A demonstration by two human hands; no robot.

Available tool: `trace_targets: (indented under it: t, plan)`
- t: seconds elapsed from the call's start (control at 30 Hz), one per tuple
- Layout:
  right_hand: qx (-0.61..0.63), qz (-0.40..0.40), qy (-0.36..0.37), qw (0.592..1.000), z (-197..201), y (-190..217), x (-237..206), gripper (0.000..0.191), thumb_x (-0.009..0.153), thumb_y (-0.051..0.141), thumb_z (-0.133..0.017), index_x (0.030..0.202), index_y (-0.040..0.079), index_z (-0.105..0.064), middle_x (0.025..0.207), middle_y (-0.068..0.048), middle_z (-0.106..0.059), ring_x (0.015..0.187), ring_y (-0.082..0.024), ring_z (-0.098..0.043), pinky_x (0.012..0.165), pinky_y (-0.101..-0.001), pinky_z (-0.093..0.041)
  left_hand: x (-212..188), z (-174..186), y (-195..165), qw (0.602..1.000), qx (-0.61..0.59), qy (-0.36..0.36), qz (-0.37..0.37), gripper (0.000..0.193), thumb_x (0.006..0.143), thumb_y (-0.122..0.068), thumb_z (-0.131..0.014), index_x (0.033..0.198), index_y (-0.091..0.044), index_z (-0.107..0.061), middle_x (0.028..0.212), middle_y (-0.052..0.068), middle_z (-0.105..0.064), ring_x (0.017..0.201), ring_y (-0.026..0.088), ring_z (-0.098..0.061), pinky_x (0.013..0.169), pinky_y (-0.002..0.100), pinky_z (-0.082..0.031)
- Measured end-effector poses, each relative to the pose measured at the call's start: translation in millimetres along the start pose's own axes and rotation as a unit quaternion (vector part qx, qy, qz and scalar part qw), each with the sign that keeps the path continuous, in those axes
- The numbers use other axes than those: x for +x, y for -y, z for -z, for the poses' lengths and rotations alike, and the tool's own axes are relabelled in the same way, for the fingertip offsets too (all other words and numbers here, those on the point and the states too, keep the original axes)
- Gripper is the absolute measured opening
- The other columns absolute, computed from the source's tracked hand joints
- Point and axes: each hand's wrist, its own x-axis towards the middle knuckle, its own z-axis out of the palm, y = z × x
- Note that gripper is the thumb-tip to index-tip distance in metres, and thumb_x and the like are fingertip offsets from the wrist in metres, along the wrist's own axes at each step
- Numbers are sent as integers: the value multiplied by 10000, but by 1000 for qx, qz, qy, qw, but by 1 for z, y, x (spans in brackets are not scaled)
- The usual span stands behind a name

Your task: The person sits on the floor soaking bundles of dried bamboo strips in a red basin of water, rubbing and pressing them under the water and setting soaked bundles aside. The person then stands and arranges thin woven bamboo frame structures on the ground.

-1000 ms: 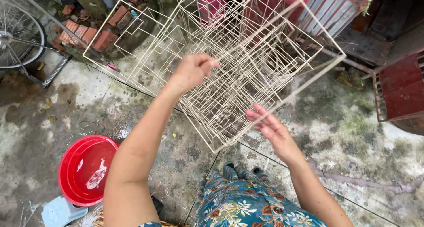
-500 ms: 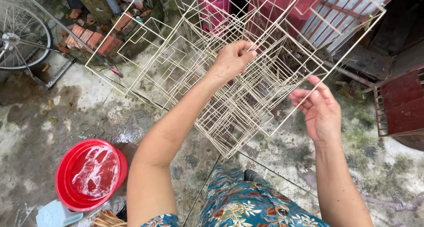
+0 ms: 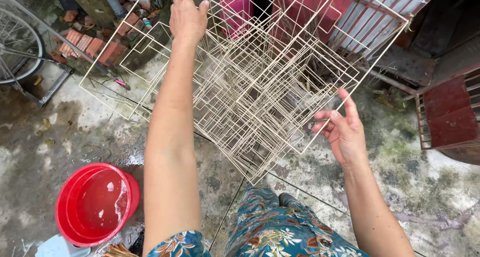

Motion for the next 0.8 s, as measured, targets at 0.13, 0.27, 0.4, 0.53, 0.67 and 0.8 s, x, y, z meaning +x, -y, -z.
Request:
trace_targets:
  t: [0.13, 0.27, 0.4, 0.53, 0.67, 0.8]
  plan:
    - [19, -25, -10, 999, -1, -2, -3, 632, 1052, 224, -598, 1626, 102, -363, 938, -110, -684, 869, -197, -706, 809, -388, -592, 8, -13, -13, 996, -51, 48, 52, 549, 982, -522, -645, 1325, -94, -614, 1217, 199, -662, 1134, 385, -628, 950, 486, -500]
    - [85, -19, -11, 996, 0, -4, -12, 548, 1061, 220, -612, 1557, 64, -436, 889, -66, -652, 830, -168, -661, 842, -412, -591, 8, -24, -30, 980, -109, 77, 147, 439, 874, -497, -630, 1134, -153, -714, 1074, 117, -758, 1049, 317, -690, 908, 455, -512]
    - [107, -21, -10, 994, -6, -5, -28, 534, 1029, 188, -615, 1522, 74, -445, 885, -39, -628, 844, -145, -631, 874, -403, -564, 8, -26, -35, 974, -102, 113, 168, 262, 770, -350, -683, 904, -146, -779, 884, 93, -775, 893, 262, -737, 837, 402, -551]
    - [78, -22, 23, 996, -16, -1, -37, 507, 1019, 112, -596, 1507, 71, -461, 895, -44, -622, 870, -151, -627, 860, -372, -540, 12, -23, -25, 957, -205, 116, 168, 152, 770, -229, -675, 792, -103, -757, 688, 31, -781, 609, 144, -746, 630, 298, -590]
    - [128, -18, -25, 991, -16, 9, -35, 361, 1075, 134, -519, 1436, 123, -514, 763, 10, -582, 685, -114, -576, 725, -331, -528, 11, -1, 3, 903, -372, 139, 163, 77, 776, -125, -678, 775, -71, -733, 635, 5, -686, 446, 78, -520, 389, 268, -346]
    - [197, 13, -32, 980, 1, 21, -32, 227, 1206, 233, -484, 1387, 127, -569, 692, 71, -455, 578, -65, -426, 592, -242, -425, -10, 53, 35, 888, -413, 143, 142, 79, 826, -137, -724, 797, -71, -693, 653, -22, -624, 447, 55, -435, 389, 250, -289]
